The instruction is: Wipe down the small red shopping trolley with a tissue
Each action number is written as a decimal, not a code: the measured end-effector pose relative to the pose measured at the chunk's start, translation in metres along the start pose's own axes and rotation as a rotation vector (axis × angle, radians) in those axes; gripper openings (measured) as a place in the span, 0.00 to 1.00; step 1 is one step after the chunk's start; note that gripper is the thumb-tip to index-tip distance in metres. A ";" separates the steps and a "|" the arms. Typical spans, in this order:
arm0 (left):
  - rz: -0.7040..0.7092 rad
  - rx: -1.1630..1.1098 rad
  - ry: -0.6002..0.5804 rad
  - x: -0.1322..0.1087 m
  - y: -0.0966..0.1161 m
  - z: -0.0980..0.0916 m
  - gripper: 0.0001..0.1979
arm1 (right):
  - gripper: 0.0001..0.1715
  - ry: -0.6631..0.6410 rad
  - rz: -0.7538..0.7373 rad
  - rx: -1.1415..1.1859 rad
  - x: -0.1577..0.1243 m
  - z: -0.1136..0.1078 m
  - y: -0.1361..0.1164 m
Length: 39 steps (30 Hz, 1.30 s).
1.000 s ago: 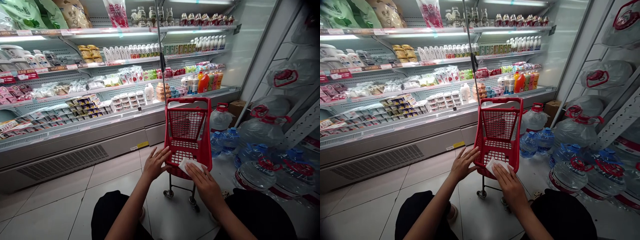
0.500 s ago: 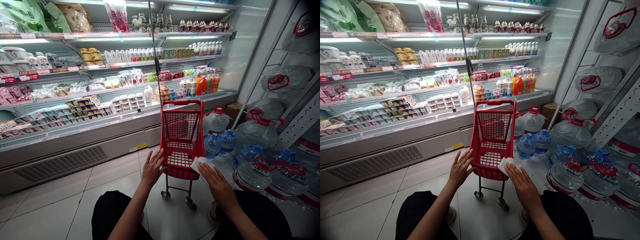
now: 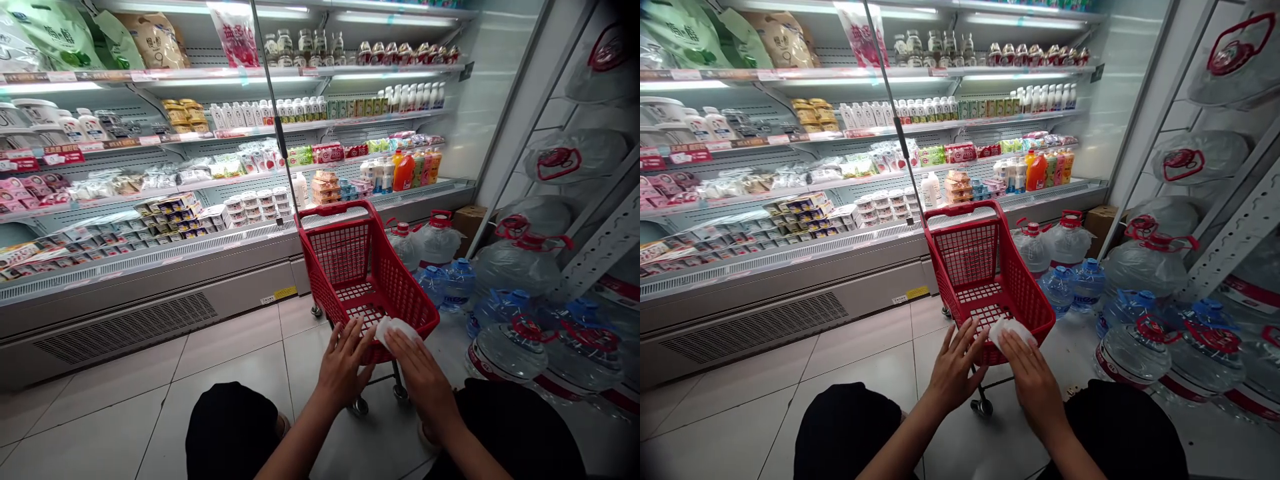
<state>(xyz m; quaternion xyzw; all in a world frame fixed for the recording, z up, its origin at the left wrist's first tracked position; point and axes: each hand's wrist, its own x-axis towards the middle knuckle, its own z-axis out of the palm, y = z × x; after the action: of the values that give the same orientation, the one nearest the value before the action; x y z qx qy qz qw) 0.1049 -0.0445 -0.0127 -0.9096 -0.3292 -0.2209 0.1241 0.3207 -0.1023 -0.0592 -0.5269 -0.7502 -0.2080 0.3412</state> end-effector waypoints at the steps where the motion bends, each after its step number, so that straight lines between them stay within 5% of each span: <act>1: 0.014 -0.018 -0.006 0.001 0.006 0.001 0.40 | 0.45 0.002 -0.010 0.020 0.001 0.002 -0.010; 6: 0.117 -0.079 -0.025 0.016 0.006 0.004 0.43 | 0.43 -0.004 0.003 0.062 0.002 0.000 -0.026; 9: 0.118 -0.044 -0.042 0.036 -0.023 0.002 0.46 | 0.44 -0.034 -0.004 0.055 -0.001 -0.008 -0.008; 12: -0.025 0.019 -0.011 0.053 -0.057 0.001 0.50 | 0.44 -0.038 0.029 0.040 -0.008 -0.013 0.012; 15: -0.048 0.037 -0.024 0.059 -0.070 0.004 0.47 | 0.41 -0.024 0.121 0.022 -0.017 -0.014 0.024; 19: -0.103 0.046 0.013 0.059 -0.045 0.014 0.47 | 0.39 0.013 0.223 -0.023 -0.013 -0.013 0.021; 26: -0.151 0.094 0.037 0.061 0.003 0.016 0.48 | 0.42 0.005 0.124 -0.121 0.043 -0.001 0.003; 31: -0.062 0.149 0.042 0.053 -0.021 -0.002 0.38 | 0.42 -0.004 0.088 -0.139 0.042 -0.007 0.020; 39: -0.224 0.203 0.162 0.051 -0.090 -0.062 0.27 | 0.36 0.046 0.313 -0.140 -0.001 -0.021 0.080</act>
<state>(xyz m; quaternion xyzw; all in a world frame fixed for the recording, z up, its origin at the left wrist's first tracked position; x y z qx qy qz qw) 0.0611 0.0284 0.0736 -0.8294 -0.4380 -0.2716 0.2159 0.4013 -0.0880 -0.0496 -0.6548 -0.6346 -0.2161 0.3490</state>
